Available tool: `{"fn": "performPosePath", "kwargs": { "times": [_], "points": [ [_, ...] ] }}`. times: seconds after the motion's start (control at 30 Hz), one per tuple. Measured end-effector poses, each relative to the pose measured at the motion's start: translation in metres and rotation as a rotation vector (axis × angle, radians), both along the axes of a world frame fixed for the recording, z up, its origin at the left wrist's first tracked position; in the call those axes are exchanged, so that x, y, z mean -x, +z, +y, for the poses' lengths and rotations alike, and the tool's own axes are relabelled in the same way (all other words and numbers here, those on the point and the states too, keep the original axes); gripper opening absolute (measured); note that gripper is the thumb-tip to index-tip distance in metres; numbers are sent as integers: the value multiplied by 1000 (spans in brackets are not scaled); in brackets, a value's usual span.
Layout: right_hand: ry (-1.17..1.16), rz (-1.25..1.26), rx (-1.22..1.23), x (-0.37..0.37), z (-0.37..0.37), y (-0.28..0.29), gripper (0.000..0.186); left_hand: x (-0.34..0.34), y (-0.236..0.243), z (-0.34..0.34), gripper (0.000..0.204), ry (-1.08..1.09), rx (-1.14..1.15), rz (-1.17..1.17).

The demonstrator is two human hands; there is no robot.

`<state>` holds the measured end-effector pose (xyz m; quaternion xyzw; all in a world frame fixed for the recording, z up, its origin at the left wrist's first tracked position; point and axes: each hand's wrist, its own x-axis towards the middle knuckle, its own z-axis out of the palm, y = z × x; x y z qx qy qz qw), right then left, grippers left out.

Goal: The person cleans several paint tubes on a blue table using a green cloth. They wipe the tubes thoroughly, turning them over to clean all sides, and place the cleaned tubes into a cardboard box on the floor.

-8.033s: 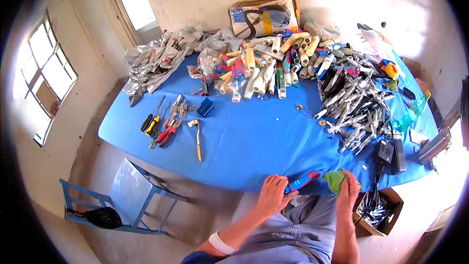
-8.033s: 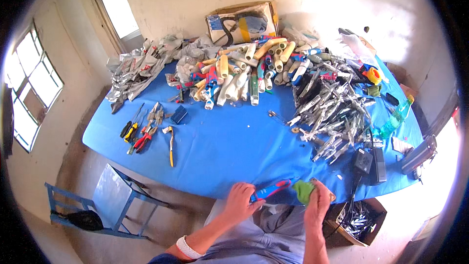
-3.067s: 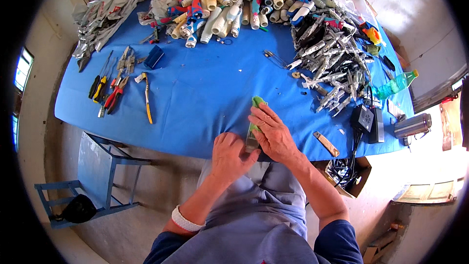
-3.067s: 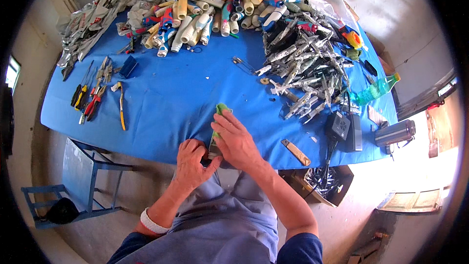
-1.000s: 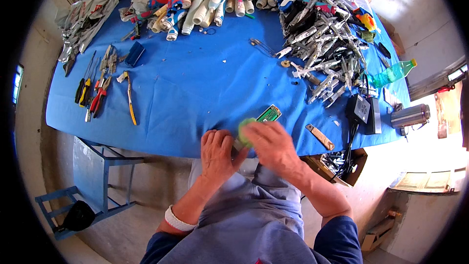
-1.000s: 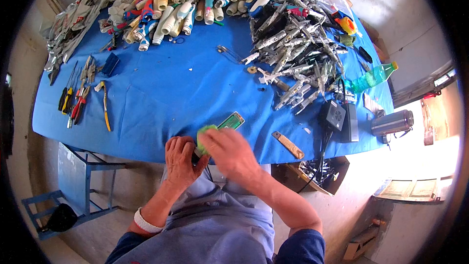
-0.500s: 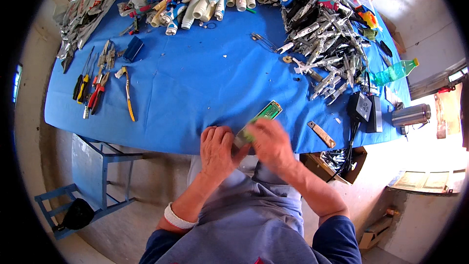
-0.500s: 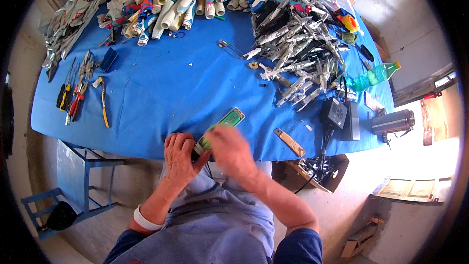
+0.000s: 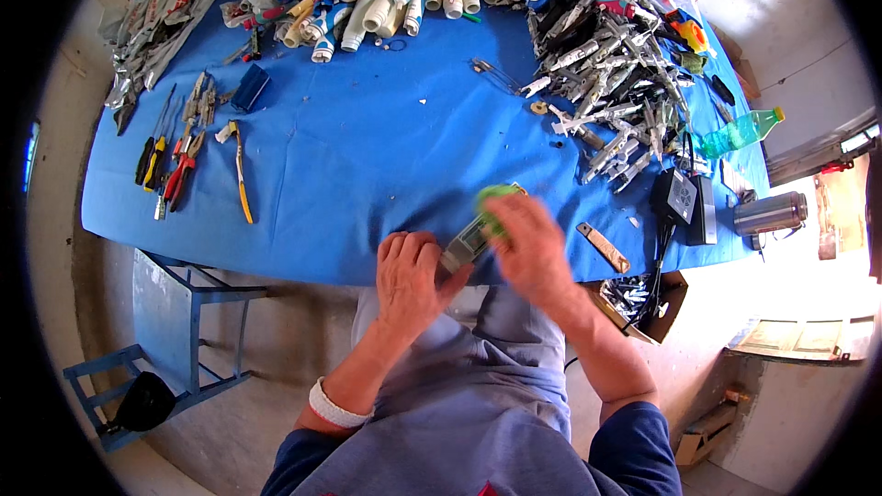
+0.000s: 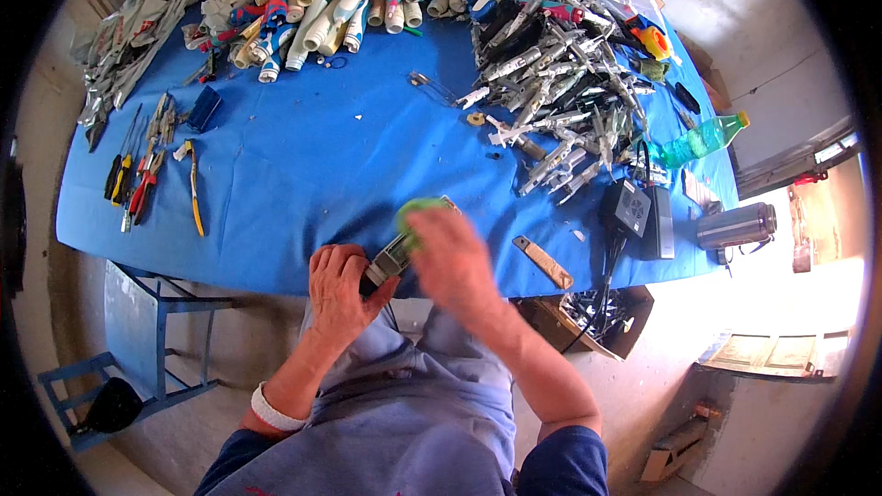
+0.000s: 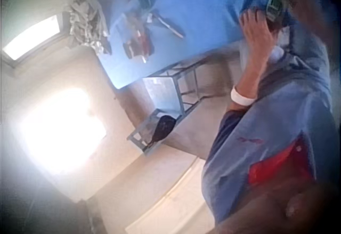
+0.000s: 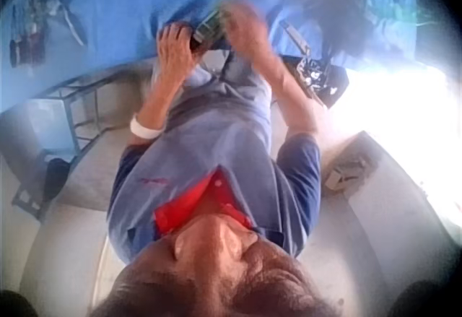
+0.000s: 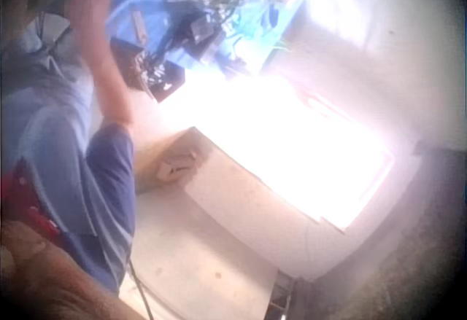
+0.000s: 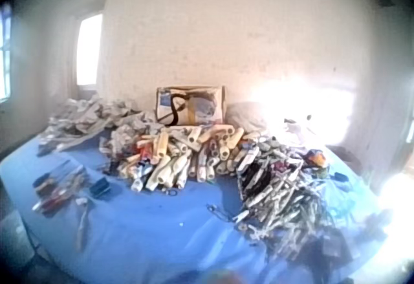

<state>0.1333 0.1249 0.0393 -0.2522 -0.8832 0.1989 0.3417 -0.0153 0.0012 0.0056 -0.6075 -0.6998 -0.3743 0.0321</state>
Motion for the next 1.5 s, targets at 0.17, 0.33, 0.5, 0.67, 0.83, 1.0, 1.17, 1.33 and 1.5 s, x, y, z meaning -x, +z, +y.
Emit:
{"fn": "performPosePath", "kwargs": {
  "times": [0.17, 0.33, 0.5, 0.67, 0.83, 1.0, 1.17, 1.33, 1.5],
  "points": [
    [195, -99, 30, -7, -7, 2, 38, 3, 1, -4, 41, -16, 31, -10],
    [-99, -55, 52, -30, 32, -4, 28, 1, -4, -5, 44, -18, 17, -27],
    [96, -37, 24, -5, -1, -2, 30, 1, 0, -3, 42, -14, 24, -14],
    [149, -40, -24, -7, -3, -6, 29, 2, -1, -6, 41, -23, 23, -13],
    [-123, -45, 73, -20, 33, -2, 28, 0, -2, -3, 41, -11, 4, -15],
    [-192, 126, 17, -6, 21, 1, 23, 1, -1, -2, 40, -22, -3, 1],
    [-514, 264, 281, -12, 30, 1, 19, 2, 2, -4, 35, -21, 18, -10],
    [-246, 137, 214, 4, -26, -18, 25, 0, -2, -2, 39, -5, 25, -7],
    [-74, 135, 250, 3, -26, -13, 24, 2, -4, -3, 40, 0, 22, 17]
  ]
}}
